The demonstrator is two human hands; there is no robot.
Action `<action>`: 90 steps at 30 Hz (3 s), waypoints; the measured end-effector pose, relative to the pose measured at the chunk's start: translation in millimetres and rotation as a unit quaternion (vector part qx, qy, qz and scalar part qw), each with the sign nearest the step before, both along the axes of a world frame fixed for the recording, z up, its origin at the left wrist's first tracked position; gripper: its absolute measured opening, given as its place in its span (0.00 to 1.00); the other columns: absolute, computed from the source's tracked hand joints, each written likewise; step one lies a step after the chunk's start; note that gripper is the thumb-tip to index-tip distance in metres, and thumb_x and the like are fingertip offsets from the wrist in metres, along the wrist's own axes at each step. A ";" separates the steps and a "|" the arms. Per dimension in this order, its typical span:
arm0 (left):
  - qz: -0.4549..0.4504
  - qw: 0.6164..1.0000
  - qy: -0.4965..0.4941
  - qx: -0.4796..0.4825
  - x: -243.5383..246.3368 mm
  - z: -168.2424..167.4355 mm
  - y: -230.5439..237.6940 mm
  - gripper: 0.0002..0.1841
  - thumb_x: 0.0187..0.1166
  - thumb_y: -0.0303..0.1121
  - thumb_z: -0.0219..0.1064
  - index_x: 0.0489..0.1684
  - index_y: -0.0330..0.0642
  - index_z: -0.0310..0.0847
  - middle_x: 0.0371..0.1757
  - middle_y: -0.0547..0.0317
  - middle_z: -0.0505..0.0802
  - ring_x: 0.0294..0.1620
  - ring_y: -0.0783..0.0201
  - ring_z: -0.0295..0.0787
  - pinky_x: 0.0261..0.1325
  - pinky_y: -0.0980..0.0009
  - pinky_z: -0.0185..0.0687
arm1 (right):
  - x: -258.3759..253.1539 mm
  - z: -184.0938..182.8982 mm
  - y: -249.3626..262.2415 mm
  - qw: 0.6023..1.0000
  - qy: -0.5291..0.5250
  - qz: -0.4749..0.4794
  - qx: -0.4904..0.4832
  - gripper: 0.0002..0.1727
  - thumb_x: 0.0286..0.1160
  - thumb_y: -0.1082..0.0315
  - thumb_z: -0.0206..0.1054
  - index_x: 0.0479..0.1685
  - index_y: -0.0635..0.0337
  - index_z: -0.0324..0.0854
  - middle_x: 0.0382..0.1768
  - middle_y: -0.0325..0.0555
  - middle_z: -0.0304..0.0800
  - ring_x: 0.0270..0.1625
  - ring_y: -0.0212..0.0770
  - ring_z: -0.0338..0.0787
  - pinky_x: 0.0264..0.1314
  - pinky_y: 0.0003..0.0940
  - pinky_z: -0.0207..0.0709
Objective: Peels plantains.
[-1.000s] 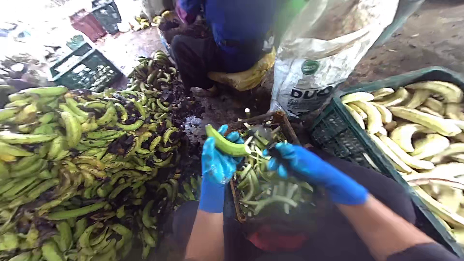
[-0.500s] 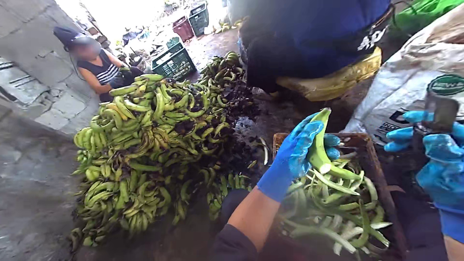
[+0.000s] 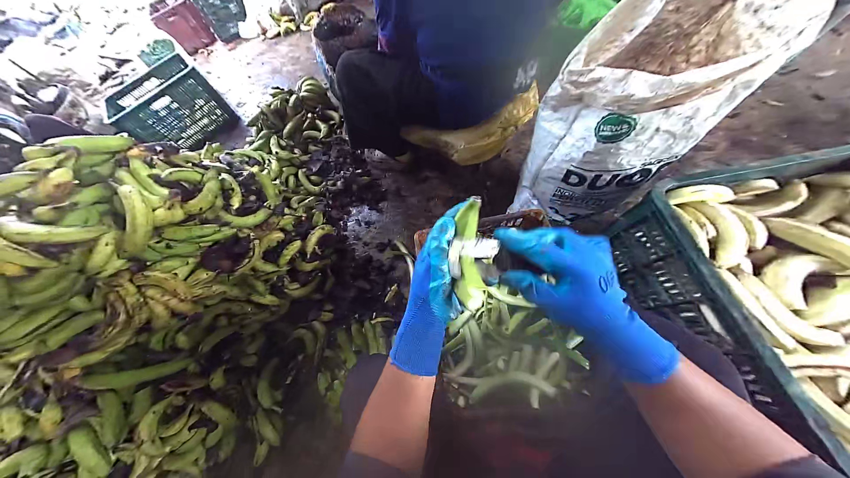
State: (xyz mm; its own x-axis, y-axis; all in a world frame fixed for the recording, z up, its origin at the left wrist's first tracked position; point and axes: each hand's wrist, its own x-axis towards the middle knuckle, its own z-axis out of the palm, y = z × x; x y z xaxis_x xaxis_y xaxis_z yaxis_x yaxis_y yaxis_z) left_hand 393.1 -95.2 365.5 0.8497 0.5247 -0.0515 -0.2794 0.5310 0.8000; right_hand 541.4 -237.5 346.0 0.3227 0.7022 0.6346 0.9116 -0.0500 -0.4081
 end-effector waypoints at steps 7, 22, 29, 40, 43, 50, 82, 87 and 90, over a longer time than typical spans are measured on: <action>0.027 0.999 -0.014 -0.033 -16.6 -1.2 5.2 0.27 0.84 0.45 0.62 0.81 0.48 0.68 0.46 0.50 0.92 0.34 0.61 0.94 0.31 0.69 0.92 | 15.2 14.5 12.9 0.997 0.034 -0.069 0.023 0.32 0.81 0.39 0.60 0.79 0.45 0.79 0.58 0.59 0.88 0.53 0.58 0.89 0.48 0.64 0.77; 0.190 0.974 -0.111 0.056 24.4 -0.9 -15.1 0.26 0.88 0.46 0.56 0.84 0.54 0.61 0.62 0.55 0.89 0.55 0.62 0.91 0.56 0.64 0.89 | -5.1 5.6 -0.3 0.995 0.003 -0.090 0.040 0.32 0.80 0.35 0.57 0.77 0.38 0.81 0.60 0.54 0.90 0.56 0.56 0.89 0.52 0.63 0.74; 0.158 0.979 -0.128 0.031 26.6 5.3 -25.1 0.23 0.91 0.40 0.47 0.84 0.52 0.65 0.64 0.54 0.91 0.59 0.60 0.92 0.57 0.65 0.89 | 12.0 4.9 -4.4 0.997 -0.038 -0.030 0.063 0.30 0.79 0.34 0.56 0.72 0.34 0.86 0.58 0.50 0.93 0.56 0.51 0.91 0.54 0.60 0.74; -0.122 0.970 0.078 0.196 -13.3 1.4 11.9 0.32 0.85 0.46 0.59 0.89 0.52 0.61 0.61 0.53 0.90 0.51 0.64 0.90 0.56 0.66 0.88 | 41.4 7.6 6.3 0.995 0.070 -0.076 -0.016 0.37 0.84 0.31 0.44 0.76 0.41 0.82 0.60 0.52 0.91 0.54 0.55 0.90 0.49 0.64 0.76; 0.007 0.997 0.013 0.077 -2.9 7.1 1.7 0.27 0.85 0.47 0.60 0.81 0.47 0.67 0.48 0.49 0.93 0.38 0.59 0.94 0.39 0.66 0.93 | 8.9 -1.6 1.7 0.997 0.037 -0.056 0.031 0.34 0.84 0.33 0.47 0.77 0.39 0.82 0.57 0.50 0.92 0.53 0.51 0.90 0.49 0.60 0.75; 0.082 0.941 -0.207 -0.254 11.6 19.3 -14.5 0.24 0.93 0.47 0.41 0.67 0.44 0.78 0.58 0.56 0.92 0.60 0.61 0.92 0.62 0.66 0.88 | -24.5 -8.3 -13.7 0.990 -0.058 -0.061 0.110 0.28 0.77 0.34 0.62 0.72 0.33 0.82 0.58 0.48 0.92 0.58 0.47 0.87 0.62 0.52 0.68; -0.010 0.993 -0.082 -0.083 -14.0 -1.6 15.7 0.30 0.87 0.54 0.42 0.63 0.41 0.82 0.34 0.56 0.92 0.20 0.69 0.85 0.20 0.77 0.82 | 5.5 0.8 3.7 0.958 0.282 0.056 -0.024 0.36 0.75 0.30 0.59 0.73 0.43 0.84 0.61 0.40 0.90 0.60 0.35 0.88 0.62 0.43 0.82; -0.010 0.992 -0.088 -0.090 -13.2 -10.3 18.6 0.19 0.89 0.49 0.52 0.58 0.47 0.82 0.42 0.53 0.94 0.30 0.65 0.93 0.31 0.73 0.89 | 0.3 -6.3 -4.4 0.979 0.075 0.190 -0.018 0.32 0.77 0.29 0.57 0.69 0.33 0.88 0.57 0.36 0.94 0.58 0.38 0.90 0.57 0.52 0.76; 0.101 0.994 -0.025 0.021 -7.7 -3.6 -8.2 0.16 0.87 0.41 0.54 0.58 0.44 0.84 0.44 0.53 0.94 0.38 0.63 0.93 0.40 0.66 0.91 | -2.6 -9.2 3.4 0.990 0.121 0.067 -0.004 0.28 0.74 0.38 0.63 0.65 0.42 0.90 0.55 0.48 0.93 0.56 0.51 0.91 0.51 0.62 0.77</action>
State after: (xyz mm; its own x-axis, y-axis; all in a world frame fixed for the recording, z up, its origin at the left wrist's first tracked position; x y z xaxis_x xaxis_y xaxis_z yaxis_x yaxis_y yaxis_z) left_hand 385.4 -103.4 362.0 0.7283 0.6851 0.0137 -0.4167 0.4269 0.8026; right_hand 538.9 -234.2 336.8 0.3684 0.7540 0.5439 0.7853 0.0607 -0.6161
